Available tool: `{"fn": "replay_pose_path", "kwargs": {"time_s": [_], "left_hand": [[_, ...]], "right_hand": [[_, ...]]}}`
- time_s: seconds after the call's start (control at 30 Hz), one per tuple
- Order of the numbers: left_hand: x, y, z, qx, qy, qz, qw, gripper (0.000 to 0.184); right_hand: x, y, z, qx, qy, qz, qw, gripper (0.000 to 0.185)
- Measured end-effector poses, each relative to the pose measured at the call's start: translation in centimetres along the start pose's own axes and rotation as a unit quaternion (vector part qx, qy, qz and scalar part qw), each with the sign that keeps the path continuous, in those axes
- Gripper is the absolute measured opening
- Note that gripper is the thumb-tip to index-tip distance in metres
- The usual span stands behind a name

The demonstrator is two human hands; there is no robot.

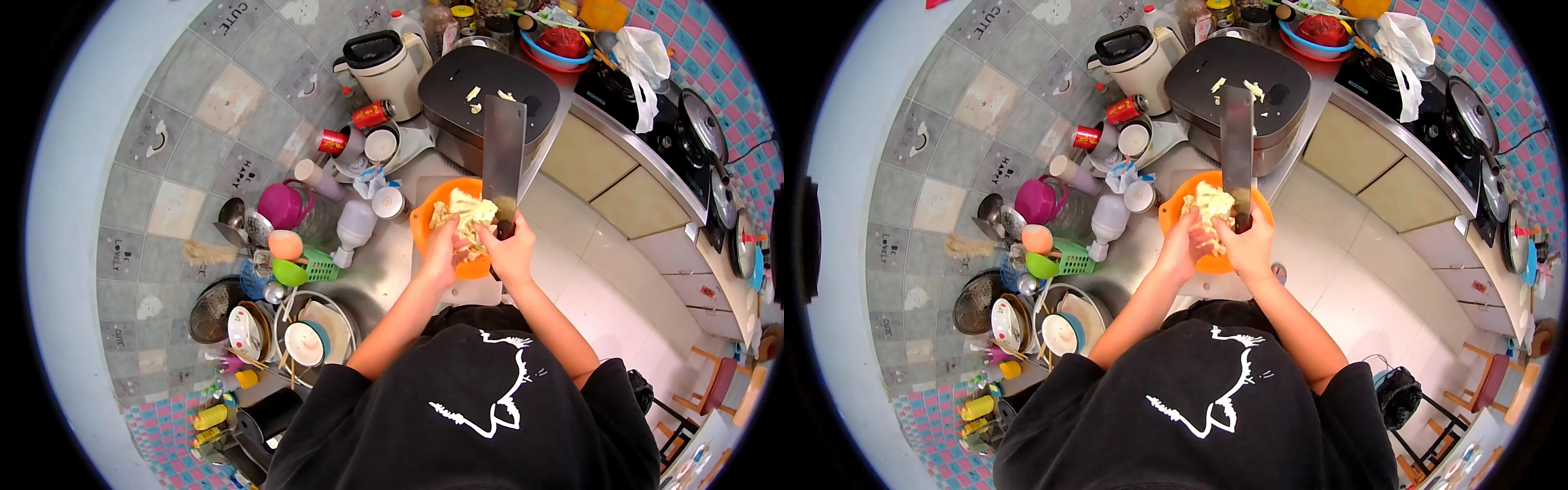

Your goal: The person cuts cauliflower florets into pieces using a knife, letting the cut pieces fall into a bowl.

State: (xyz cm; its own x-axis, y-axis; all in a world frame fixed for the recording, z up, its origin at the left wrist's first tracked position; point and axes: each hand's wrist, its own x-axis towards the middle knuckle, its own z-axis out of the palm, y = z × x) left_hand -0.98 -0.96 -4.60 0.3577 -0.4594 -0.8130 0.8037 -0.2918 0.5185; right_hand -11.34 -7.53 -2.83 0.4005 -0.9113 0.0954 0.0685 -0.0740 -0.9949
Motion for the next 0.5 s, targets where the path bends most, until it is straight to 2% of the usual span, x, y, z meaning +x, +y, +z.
{"fn": "replay_pose_path", "kwargs": {"time_s": [0.07,0.1,0.17,0.23,0.3,0.33,0.37,0.43,0.47,0.5], "left_hand": [[-1.9,-0.6,0.9,-0.072,-0.074,0.23,0.968,0.033],[-2.5,-0.7,1.4,-0.071,-0.074,0.23,0.968,0.033],[-3.2,-0.7,1.9,-0.017,-0.189,0.343,0.92,0.035],[-2.3,-0.4,1.7,-0.009,-0.152,0.327,0.933,0.031],[-1.6,0.4,1.2,-0.169,-0.149,0.256,0.94,0.028],[-1.7,0.9,0.9,-0.197,-0.149,0.244,0.938,0.025],[-1.3,1.2,0.2,-0.197,-0.146,0.246,0.938,0.025],[0.5,1.2,-1.5,-0.229,-0.166,0.231,0.931,0.024],[1.6,1.3,-1.9,-0.266,-0.149,0.184,0.934,0.02],[1.4,1.5,-2.1,-0.24,-0.167,0.203,0.935,0.019]], "right_hand": [[-0.3,-0.9,0.0,-0.031,-0.005,0.007,0.999,0.045],[-0.4,-1.3,0.0,-0.061,-0.011,0.014,0.998,0.049],[-0.4,-1.6,0.2,-0.079,-0.039,-0.019,0.996,0.051],[-0.5,-2.0,0.1,-0.096,-0.069,-0.053,0.992,0.053],[-0.8,-2.4,-0.1,-0.097,-0.102,-0.051,0.989,0.053],[-0.7,-1.5,0.2,-0.114,-0.057,-0.184,0.975,0.044],[-0.9,-1.6,-0.2,-0.112,-0.059,-0.184,0.975,0.044],[-2.0,-2.3,-1.1,-0.138,-0.126,-0.168,0.968,0.044],[-2.6,-1.8,-1.1,-0.118,-0.133,-0.183,0.967,0.042],[-3.3,-2.0,-1.4,-0.116,-0.134,-0.182,0.967,0.042]]}}
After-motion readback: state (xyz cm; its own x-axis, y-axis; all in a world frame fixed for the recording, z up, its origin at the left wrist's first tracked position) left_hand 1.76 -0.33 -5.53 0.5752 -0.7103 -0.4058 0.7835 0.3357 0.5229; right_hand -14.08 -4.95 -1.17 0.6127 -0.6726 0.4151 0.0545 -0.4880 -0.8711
